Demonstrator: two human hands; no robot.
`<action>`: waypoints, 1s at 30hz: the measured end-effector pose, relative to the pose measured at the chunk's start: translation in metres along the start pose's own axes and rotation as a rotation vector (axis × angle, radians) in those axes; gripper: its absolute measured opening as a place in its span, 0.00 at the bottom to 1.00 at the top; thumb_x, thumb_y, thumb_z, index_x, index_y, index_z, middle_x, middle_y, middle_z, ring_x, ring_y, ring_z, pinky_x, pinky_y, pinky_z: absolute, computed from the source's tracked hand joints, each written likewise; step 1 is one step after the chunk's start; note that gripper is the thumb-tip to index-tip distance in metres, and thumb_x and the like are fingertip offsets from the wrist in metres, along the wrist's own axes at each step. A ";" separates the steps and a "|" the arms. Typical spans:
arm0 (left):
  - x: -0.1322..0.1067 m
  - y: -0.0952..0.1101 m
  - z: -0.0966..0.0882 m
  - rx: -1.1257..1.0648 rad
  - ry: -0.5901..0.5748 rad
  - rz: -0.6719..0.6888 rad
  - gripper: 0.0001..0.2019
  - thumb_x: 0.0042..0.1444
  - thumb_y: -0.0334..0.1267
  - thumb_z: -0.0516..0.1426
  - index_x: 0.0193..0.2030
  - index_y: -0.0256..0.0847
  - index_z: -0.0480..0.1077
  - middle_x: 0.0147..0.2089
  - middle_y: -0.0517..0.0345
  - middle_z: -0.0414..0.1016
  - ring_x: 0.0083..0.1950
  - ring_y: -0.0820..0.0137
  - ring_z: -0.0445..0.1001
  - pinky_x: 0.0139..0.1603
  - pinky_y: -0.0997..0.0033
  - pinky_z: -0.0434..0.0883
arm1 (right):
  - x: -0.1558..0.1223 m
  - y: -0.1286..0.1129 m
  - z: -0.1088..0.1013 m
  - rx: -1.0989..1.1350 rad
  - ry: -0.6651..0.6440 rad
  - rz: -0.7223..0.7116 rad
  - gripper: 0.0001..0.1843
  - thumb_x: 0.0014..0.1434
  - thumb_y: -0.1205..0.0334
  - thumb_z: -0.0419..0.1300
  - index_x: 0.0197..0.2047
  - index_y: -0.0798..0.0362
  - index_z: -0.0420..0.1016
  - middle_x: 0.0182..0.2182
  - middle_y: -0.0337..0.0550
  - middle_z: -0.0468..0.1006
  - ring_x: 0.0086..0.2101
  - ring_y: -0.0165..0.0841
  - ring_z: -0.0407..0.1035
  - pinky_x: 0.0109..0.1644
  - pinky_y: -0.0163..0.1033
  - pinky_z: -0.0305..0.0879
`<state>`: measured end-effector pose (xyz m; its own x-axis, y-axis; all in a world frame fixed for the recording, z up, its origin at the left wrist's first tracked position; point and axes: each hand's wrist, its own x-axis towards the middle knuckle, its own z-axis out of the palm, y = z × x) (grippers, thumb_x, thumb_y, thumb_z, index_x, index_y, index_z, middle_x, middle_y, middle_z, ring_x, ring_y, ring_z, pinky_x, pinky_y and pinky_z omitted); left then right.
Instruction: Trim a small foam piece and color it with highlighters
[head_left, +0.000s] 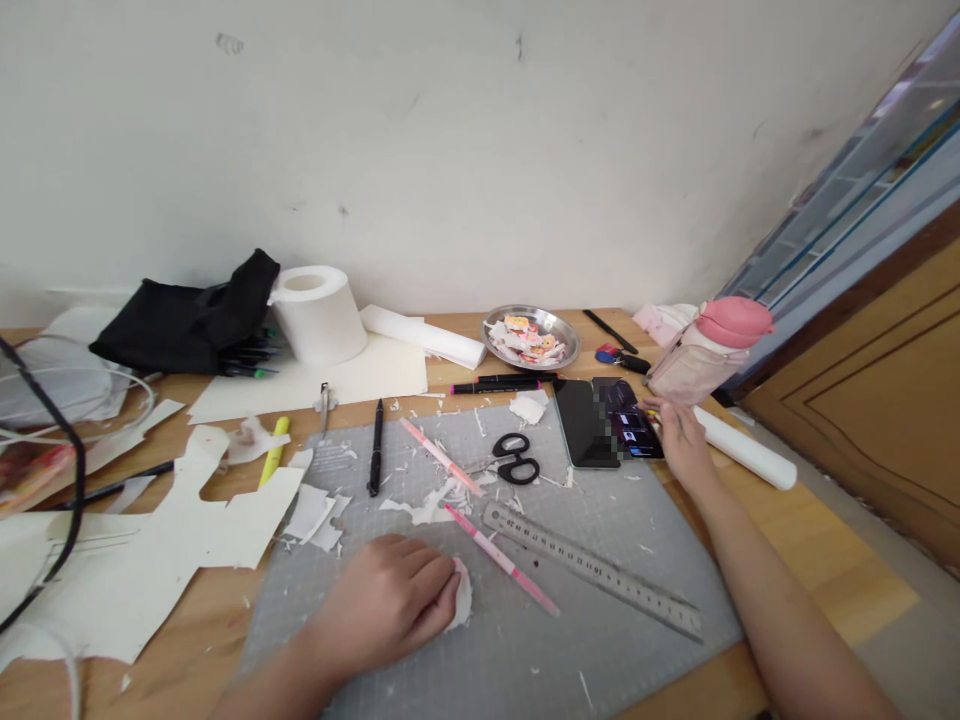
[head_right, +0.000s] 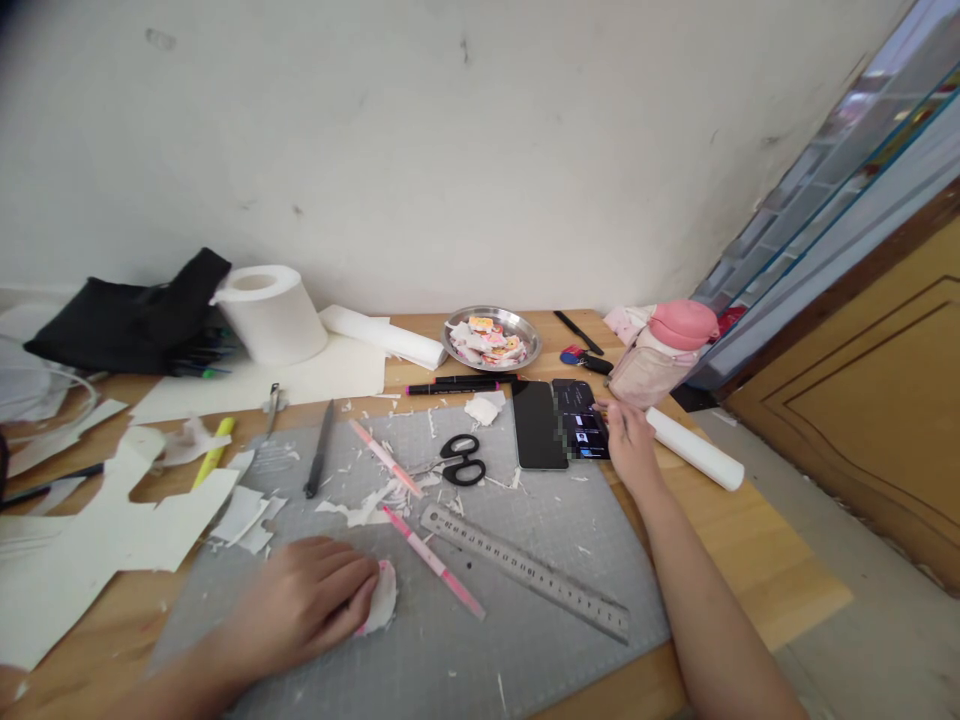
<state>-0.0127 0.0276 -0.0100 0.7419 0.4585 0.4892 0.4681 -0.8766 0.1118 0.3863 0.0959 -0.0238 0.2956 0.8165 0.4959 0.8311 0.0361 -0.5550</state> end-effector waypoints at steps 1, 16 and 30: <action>0.000 0.000 0.000 -0.004 0.000 0.000 0.17 0.62 0.30 0.45 0.22 0.40 0.62 0.17 0.64 0.65 0.18 0.74 0.64 0.22 0.72 0.57 | 0.000 0.000 0.000 0.000 0.000 0.003 0.30 0.60 0.40 0.39 0.37 0.50 0.75 0.36 0.48 0.80 0.43 0.41 0.71 0.53 0.51 0.62; 0.000 0.000 0.000 -0.002 -0.009 -0.002 0.17 0.63 0.31 0.44 0.23 0.40 0.63 0.17 0.63 0.66 0.18 0.74 0.64 0.23 0.72 0.57 | -0.002 -0.008 -0.001 0.047 -0.036 -0.037 0.28 0.61 0.42 0.40 0.36 0.50 0.75 0.35 0.48 0.80 0.43 0.41 0.70 0.52 0.50 0.62; -0.001 -0.001 0.002 -0.002 0.001 -0.001 0.18 0.63 0.31 0.45 0.22 0.40 0.63 0.17 0.64 0.65 0.18 0.74 0.64 0.22 0.71 0.56 | -0.004 -0.004 0.000 0.182 0.058 -0.013 0.21 0.61 0.41 0.41 0.44 0.49 0.58 0.36 0.47 0.80 0.41 0.40 0.72 0.49 0.51 0.62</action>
<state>-0.0128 0.0280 -0.0122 0.7408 0.4595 0.4899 0.4682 -0.8762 0.1139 0.3819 0.0926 -0.0241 0.3164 0.7807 0.5389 0.7378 0.1545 -0.6571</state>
